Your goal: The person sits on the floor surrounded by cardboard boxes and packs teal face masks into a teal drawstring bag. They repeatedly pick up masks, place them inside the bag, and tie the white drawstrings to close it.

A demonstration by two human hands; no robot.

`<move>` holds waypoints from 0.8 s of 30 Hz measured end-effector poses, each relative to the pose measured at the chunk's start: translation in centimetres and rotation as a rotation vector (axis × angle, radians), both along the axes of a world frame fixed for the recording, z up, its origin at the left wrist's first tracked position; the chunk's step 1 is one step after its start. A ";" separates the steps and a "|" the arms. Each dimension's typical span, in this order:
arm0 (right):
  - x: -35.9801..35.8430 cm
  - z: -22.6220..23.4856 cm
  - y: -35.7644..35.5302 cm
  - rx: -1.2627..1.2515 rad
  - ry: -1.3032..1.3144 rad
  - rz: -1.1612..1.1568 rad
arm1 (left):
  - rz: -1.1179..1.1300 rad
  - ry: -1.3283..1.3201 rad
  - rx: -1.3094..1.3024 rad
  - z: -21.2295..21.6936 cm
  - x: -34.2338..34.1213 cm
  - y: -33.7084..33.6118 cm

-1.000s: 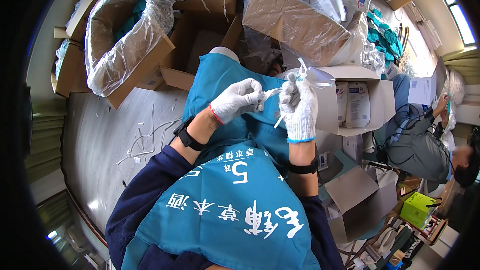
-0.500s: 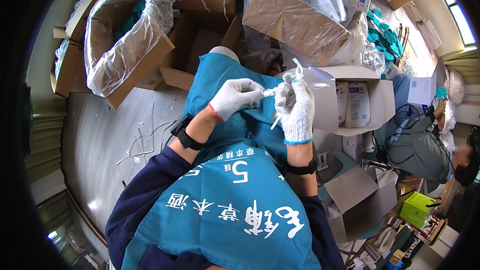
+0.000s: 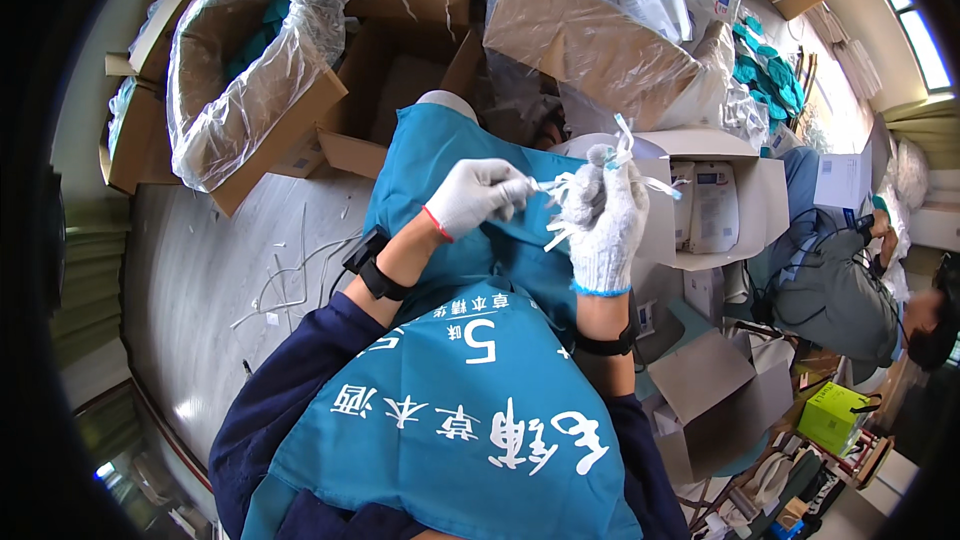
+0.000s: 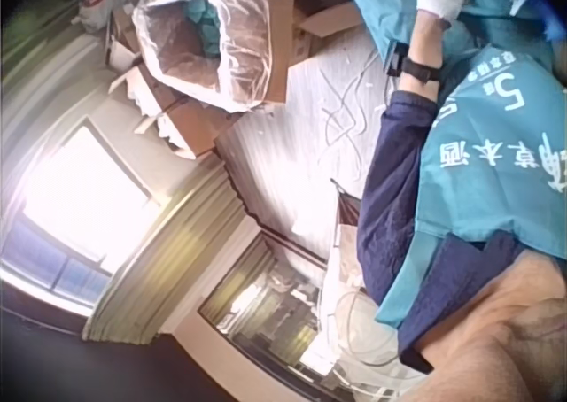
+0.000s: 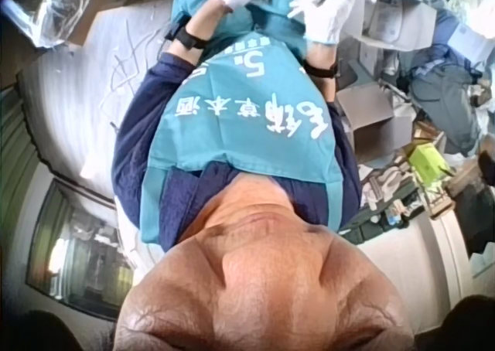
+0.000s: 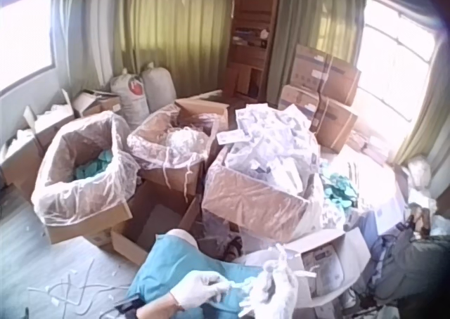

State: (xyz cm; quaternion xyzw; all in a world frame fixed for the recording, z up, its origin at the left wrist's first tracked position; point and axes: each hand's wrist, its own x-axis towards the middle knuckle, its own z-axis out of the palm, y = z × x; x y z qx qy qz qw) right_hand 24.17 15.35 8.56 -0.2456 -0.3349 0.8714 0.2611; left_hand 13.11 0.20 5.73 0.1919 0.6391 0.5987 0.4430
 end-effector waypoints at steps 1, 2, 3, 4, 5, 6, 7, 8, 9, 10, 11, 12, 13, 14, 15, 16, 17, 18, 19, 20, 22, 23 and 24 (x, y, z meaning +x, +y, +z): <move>0.0 0.0 0.3 -0.017 -0.019 -0.038 | -0.113 0.029 0.007 -0.3 0.0 -0.1; -0.2 0.0 0.7 -0.034 -0.039 -0.077 | -0.195 0.145 0.020 -0.1 0.0 -0.4; -0.1 0.0 1.3 -0.051 -0.061 -0.116 | -0.278 0.258 0.033 0.2 0.2 -0.6; 0.1 -0.6 2.2 -0.118 -0.032 -0.104 | -0.288 0.415 0.120 -0.2 0.4 -0.6; 0.4 -1.1 2.9 -0.118 -0.044 -0.109 | -0.297 0.573 0.207 -0.7 0.6 -0.7; 0.5 -1.4 3.4 -0.117 -0.055 -0.115 | -0.305 0.731 0.295 -0.9 0.6 -0.7; 0.7 -1.7 3.8 -0.116 -0.065 -0.121 | -0.314 0.736 0.290 -1.0 0.6 -0.8; 0.8 -1.9 4.2 -0.165 -0.041 -0.128 | -0.322 0.740 0.284 -1.0 0.4 -1.1; 1.1 -2.3 4.7 -0.161 -0.015 -0.131 | -0.331 0.745 0.277 -0.5 0.2 -1.3; 1.4 -2.8 5.2 -0.156 0.012 -0.134 | -0.309 0.671 0.207 -0.1 -0.1 -1.6; 1.7 -3.3 5.5 -0.151 0.038 -0.137 | -0.287 0.596 0.137 0.6 -0.5 -1.9; 1.5 -2.5 5.1 -0.182 0.031 -0.153 | -0.262 0.520 0.064 1.2 -0.6 -2.1; 1.3 -2.1 4.9 -0.189 0.018 -0.153 | -0.185 0.400 0.055 1.5 -0.4 -2.2; 1.1 -1.7 4.7 -0.197 0.005 -0.152 | -0.107 0.280 0.045 1.7 -0.1 -2.3; 0.9 -1.5 4.5 -0.202 -0.007 -0.154 | -0.032 0.160 0.037 1.8 0.1 -2.3; 0.7 -1.5 4.2 -0.165 0.019 -0.114 | -0.012 0.129 0.067 1.7 0.3 -2.1; 0.6 -1.6 3.7 -0.166 0.039 -0.096 | -0.008 0.132 0.083 1.8 0.5 -1.9; 0.5 -1.8 3.4 -0.165 0.060 -0.076 | -0.003 0.135 0.100 1.9 0.6 -1.8; 0.4 -2.0 3.2 -0.163 0.081 -0.056 | 0.003 0.138 0.117 2.0 0.7 -1.7; 0.4 -2.2 3.3 -0.169 0.067 -0.054 | 0.014 0.146 0.117 2.0 0.7 -1.6; 0.5 -2.0 3.4 -0.173 0.043 -0.064 | 0.038 0.163 0.114 1.9 0.8 -1.6; 0.5 -1.9 3.4 -0.175 0.031 -0.069 | 0.044 0.149 0.080 1.9 0.6 -1.7; 0.6 -1.8 3.4 -0.169 0.034 -0.072 | 0.052 0.135 0.047 1.9 0.2 -1.7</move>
